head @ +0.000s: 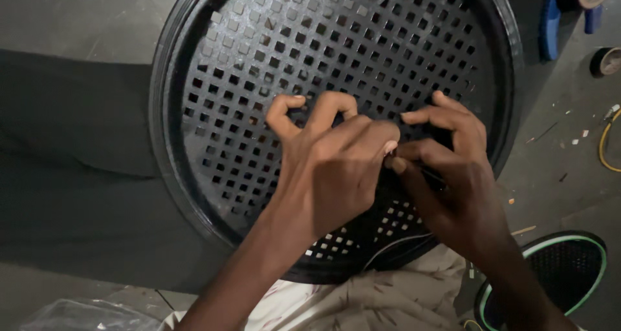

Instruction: The person sits on the floor and assembles an LED light fixture by threading white wires through a perforated circular plastic frame, securing them with black electrical tape, and trimming excess wire with pliers. The person handles the frame, wires, tape, and pliers throughout the process.

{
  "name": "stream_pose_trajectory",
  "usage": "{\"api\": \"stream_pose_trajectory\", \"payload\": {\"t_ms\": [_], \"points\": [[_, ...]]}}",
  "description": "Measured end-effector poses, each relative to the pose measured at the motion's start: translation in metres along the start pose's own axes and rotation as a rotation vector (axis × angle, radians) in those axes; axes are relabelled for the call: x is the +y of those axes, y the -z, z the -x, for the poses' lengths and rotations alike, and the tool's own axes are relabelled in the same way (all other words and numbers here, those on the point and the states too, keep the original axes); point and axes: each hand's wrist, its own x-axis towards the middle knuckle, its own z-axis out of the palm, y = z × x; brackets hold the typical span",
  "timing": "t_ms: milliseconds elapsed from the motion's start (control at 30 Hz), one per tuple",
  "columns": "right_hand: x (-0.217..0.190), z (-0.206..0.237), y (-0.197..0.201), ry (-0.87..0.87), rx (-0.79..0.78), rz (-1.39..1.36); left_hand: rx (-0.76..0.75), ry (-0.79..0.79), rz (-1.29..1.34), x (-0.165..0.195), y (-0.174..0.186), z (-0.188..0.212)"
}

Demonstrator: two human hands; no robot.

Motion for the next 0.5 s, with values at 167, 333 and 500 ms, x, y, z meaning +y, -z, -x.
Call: {"api": "stream_pose_trajectory", "payload": {"t_ms": [167, 333, 500], "points": [[0.001, 0.003, -0.002, -0.02, 0.022, -0.014, -0.012, 0.018, 0.021, 0.0, 0.0, -0.005], [0.001, 0.009, -0.01, 0.044, 0.139, -0.037, 0.008, 0.022, 0.048, 0.0, -0.004, -0.004], [0.006, 0.013, -0.015, 0.066, 0.226, -0.038, 0.006, 0.052, 0.064, 0.001, -0.001, -0.008]]}}
